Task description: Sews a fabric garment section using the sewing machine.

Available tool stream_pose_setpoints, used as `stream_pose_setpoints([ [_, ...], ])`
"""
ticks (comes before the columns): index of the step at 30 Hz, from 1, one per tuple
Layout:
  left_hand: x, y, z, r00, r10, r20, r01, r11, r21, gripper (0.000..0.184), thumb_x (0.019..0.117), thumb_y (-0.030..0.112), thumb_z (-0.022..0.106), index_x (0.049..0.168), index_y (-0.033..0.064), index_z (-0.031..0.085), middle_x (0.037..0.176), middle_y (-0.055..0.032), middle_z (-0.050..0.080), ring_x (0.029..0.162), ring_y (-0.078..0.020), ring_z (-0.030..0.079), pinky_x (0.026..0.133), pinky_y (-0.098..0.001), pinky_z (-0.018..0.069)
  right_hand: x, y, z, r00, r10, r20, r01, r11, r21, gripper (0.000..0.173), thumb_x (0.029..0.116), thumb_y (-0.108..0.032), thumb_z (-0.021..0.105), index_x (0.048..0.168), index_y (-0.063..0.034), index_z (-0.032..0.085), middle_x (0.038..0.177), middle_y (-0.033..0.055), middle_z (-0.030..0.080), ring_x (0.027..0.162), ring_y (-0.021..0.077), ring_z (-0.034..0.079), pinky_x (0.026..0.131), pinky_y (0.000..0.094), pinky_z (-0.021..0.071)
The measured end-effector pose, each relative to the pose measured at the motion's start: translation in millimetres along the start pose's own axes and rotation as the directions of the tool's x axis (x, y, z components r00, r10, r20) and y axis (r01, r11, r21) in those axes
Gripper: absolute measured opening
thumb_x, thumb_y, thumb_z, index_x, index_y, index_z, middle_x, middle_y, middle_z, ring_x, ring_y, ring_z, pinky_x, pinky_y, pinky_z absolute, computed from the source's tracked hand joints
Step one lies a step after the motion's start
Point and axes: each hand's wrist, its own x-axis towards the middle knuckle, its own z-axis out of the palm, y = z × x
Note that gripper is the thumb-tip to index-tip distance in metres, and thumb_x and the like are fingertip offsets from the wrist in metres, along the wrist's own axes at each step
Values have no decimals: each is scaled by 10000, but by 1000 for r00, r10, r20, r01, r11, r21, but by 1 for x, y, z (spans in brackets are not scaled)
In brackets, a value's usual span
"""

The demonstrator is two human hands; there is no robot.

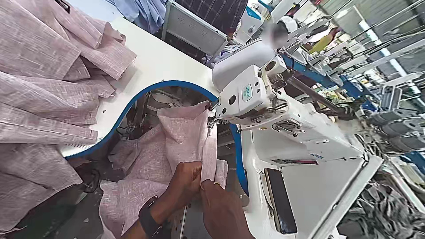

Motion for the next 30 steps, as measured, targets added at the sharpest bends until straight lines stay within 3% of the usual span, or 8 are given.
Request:
stream_pose_setpoints([
  [4,26,-5,-4,999,-38,7,38,999,-12,186,930,106,600,745,94,610,563,79,473,500,-4,440,501,-215,372,19,9,12,999,30,-44,-29,999,15,150,854,-138,578,776,-41,662,550,64,567,459,235,624,393,384,466],
  [7,32,9,-13,993,-114,27,108,981,162,207,942,144,604,747,78,582,559,60,418,503,-58,414,519,-265,361,23,38,3,989,150,-15,-138,939,314,198,903,-166,622,791,-14,682,576,72,593,510,210,617,475,402,490],
  [10,2,34,-10,996,-65,-66,88,891,445,234,970,197,624,834,14,675,631,-70,574,590,-218,592,583,-420,477,6,96,-29,979,201,-28,-171,892,418,281,882,-322,679,702,-107,662,554,-72,537,488,-15,479,461,198,384],
  [14,-18,19,15,948,269,-167,-124,801,585,264,950,215,541,753,74,646,514,-26,507,430,-176,538,403,-344,410,-2,39,-35,999,-2,52,0,999,42,165,869,-139,691,786,0,720,602,127,639,513,291,663,452,474,518],
  [20,-1,8,-1,999,-5,-52,22,946,323,260,944,141,498,706,77,583,545,2,451,499,-118,466,504,-320,378,10,-2,17,996,-25,-83,5,973,-232,39,788,-53,636,784,-41,673,516,47,535,383,189,562,347,307,418],
  [25,30,0,-10,1000,-8,-8,10,971,240,235,958,138,524,773,74,655,620,13,554,573,-100,546,579,-332,456,31,1,19,992,125,-14,-125,982,-143,80,843,-59,642,878,-8,694,607,107,629,518,285,673,444,398,507],
  [28,-8,12,-16,995,85,-53,-48,874,484,219,954,96,588,828,-21,724,752,-144,683,716,-291,689,683,-494,545,-1,17,-2,931,255,262,-256,966,-30,211,966,-113,578,1005,19,736,809,208,717,745,409,728,624,564,564],
  [30,-42,16,-45,996,-76,-53,92,791,604,210,968,94,602,922,-39,758,873,-214,732,852,-403,725,779,-618,544,-20,42,-10,831,296,472,-294,952,-79,244,982,-131,573,1044,45,731,932,274,725,899,483,717,743,651,543],
])
